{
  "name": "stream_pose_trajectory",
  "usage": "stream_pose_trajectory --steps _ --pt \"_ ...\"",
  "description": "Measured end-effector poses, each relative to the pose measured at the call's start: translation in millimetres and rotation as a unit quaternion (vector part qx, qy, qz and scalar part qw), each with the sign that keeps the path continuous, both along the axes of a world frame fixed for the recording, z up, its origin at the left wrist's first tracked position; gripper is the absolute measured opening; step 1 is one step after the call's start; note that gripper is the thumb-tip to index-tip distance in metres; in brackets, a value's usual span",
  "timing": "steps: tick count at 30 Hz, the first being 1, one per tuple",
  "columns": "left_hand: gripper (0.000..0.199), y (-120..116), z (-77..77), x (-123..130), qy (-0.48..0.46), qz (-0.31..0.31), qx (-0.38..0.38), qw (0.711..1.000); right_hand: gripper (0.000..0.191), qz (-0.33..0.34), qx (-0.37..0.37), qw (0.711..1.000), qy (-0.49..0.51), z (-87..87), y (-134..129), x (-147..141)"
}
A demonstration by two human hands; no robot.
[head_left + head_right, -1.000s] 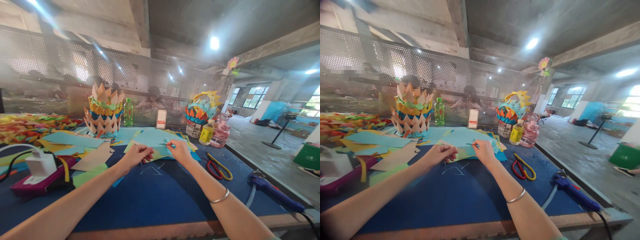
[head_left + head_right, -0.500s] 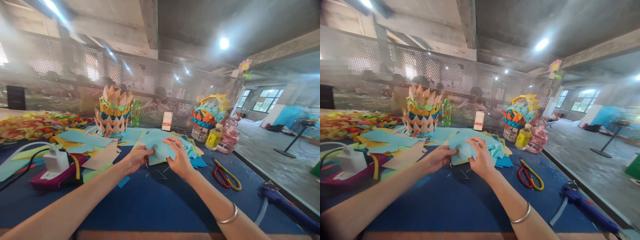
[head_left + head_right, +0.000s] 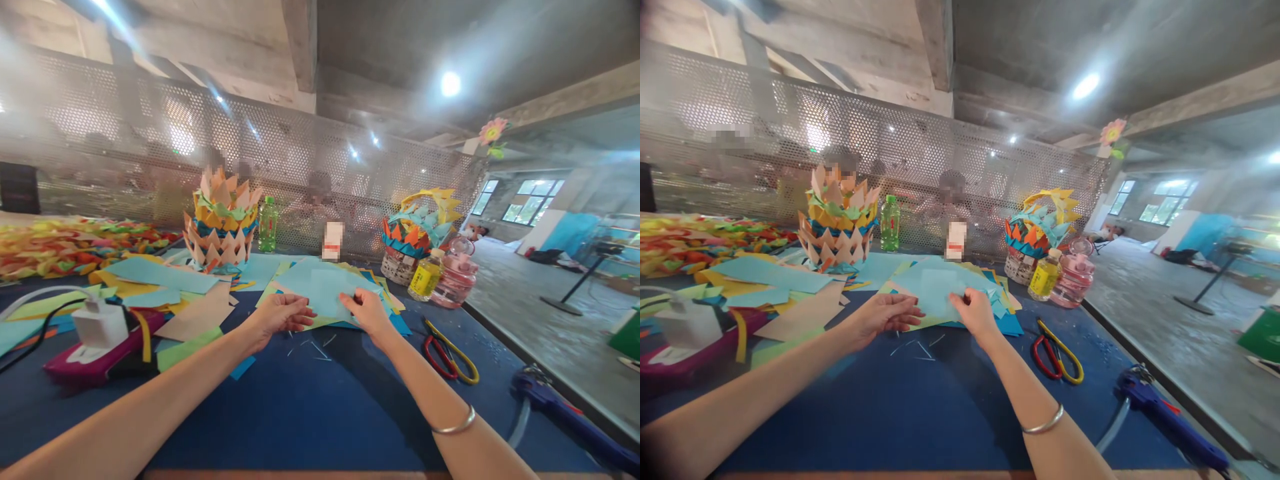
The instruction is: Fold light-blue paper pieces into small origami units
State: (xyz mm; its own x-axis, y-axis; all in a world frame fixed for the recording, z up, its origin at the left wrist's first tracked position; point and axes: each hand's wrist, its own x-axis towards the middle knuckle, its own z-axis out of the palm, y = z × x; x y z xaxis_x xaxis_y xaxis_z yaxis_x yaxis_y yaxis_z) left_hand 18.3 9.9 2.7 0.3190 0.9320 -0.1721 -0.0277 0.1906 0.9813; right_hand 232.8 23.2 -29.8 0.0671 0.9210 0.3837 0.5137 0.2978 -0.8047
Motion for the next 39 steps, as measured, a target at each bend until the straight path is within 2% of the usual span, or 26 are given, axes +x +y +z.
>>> stream_pose_trajectory --steps 3,6,10,13,16,19,22,24,25,27,30,34,39 --pt "0.03 -2.0 3.4 0.3 0.03 0.0 0.01 1.0 0.037 -0.031 -0.02 0.998 -0.055 -1.4 7.3 15.3" --pt "0.027 -2.8 3.5 1.4 0.05 -0.006 0.021 0.999 0.041 -0.026 -0.023 0.992 -0.121 -1.4 7.0 19.9" --pt "0.025 -1.4 0.9 2.0 0.062 -0.01 0.043 0.997 0.042 -0.026 0.013 0.983 -0.18 4.6 -0.1 15.0" --pt "0.026 0.2 0.5 1.7 0.073 0.023 0.08 0.994 0.039 -0.045 0.044 0.979 -0.193 11.6 -4.2 9.5" --pt "0.034 1.4 1.0 2.1 0.073 0.064 0.126 0.987 0.039 -0.035 0.078 0.981 -0.172 15.2 -6.5 1.5" --pt "0.041 1.6 1.3 2.7 0.047 0.056 0.13 0.989 0.04 0.025 0.089 0.987 -0.134 14.3 -10.5 -8.8" --pt "0.036 1.6 1.1 1.6 0.005 0.001 0.101 0.995 0.037 0.071 0.076 0.99 -0.09 13.2 -17.3 -17.8" --pt "0.03 2.1 0.9 -0.4 -0.024 -0.013 0.072 0.997 0.025 0.086 0.069 0.993 -0.045 14.7 -22.3 -21.6" --pt "0.027 2.6 0.7 -1.5 -0.038 -0.007 0.057 0.998 0.022 0.09 0.074 0.993 -0.02 16.1 -24.5 -22.9" --pt "0.024 4.0 0.3 -3.7 -0.063 0.02 0.026 0.997 0.03 0.101 0.096 0.99 0.009 19.5 -28.2 -24.7" --pt "0.021 5.1 0.0 -5.4 -0.09 0.041 -0.008 0.995 0.034 0.128 0.12 0.984 -0.025 23.5 -31.3 -26.7" --pt "0.02 1.5 2.3 -4.6 -0.081 0.022 -0.003 0.996 0.017 0.117 0.097 0.988 -0.022 23.4 -31.3 -29.4" --pt "0.023 -6.0 7.9 -2.5 -0.047 -0.015 0.021 0.999 0.023 0.105 0.058 0.99 0.074 21.8 -27.8 -29.5"
